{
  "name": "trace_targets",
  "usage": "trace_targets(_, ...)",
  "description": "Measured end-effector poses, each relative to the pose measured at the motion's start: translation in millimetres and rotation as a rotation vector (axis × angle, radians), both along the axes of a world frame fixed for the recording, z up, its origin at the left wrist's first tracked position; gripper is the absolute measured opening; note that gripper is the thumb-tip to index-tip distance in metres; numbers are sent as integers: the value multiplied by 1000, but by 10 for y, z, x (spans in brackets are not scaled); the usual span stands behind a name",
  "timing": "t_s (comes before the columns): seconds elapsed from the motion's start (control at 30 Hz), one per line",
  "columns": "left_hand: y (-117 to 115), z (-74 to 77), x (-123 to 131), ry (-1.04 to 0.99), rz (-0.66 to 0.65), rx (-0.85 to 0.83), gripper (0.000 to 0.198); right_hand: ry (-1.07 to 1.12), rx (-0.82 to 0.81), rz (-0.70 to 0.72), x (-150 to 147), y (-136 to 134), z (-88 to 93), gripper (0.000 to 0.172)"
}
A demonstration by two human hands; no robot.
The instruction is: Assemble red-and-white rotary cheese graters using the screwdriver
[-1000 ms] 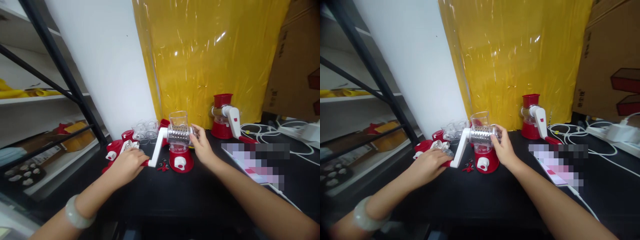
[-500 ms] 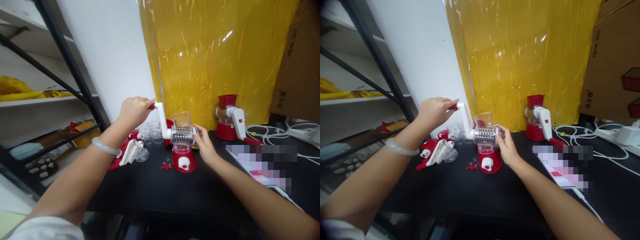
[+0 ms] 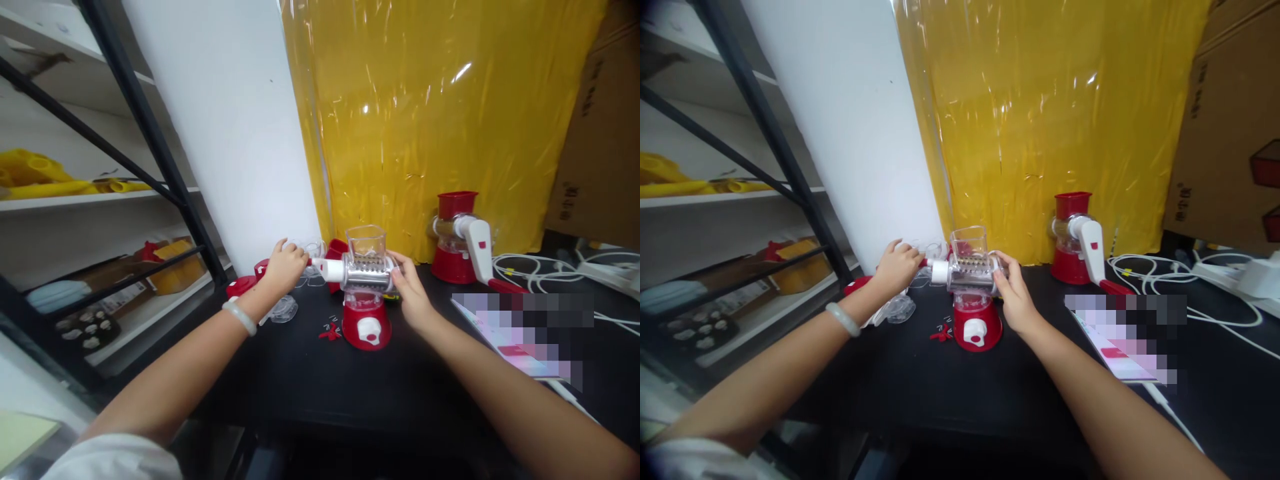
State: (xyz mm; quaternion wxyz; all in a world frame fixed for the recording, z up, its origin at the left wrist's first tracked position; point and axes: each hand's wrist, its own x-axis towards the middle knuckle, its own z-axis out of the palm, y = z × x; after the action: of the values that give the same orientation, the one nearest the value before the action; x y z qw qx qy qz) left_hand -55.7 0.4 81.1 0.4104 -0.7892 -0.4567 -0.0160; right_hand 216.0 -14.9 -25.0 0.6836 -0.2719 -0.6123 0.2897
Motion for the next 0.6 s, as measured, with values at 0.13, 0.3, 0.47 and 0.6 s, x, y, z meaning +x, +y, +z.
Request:
trace_targets(0.13, -376, -229, -61, 44, -24, -134, 25, 42, -13, 15, 2, 3, 13, 49)
trace_targets(0.3, -1006, -139, 124, 72, 156, -435, 9, 59, -34, 29, -3, 1, 24, 49)
trace_targets(0.47, -1597, 431, 368, 18, 117, -457, 10, 54, -23, -6, 0, -4, 34, 45)
trace_targets(0.6, -1719, 916, 475, -148, -35, -198, 25, 52, -36, 3, -5, -26, 44, 45)
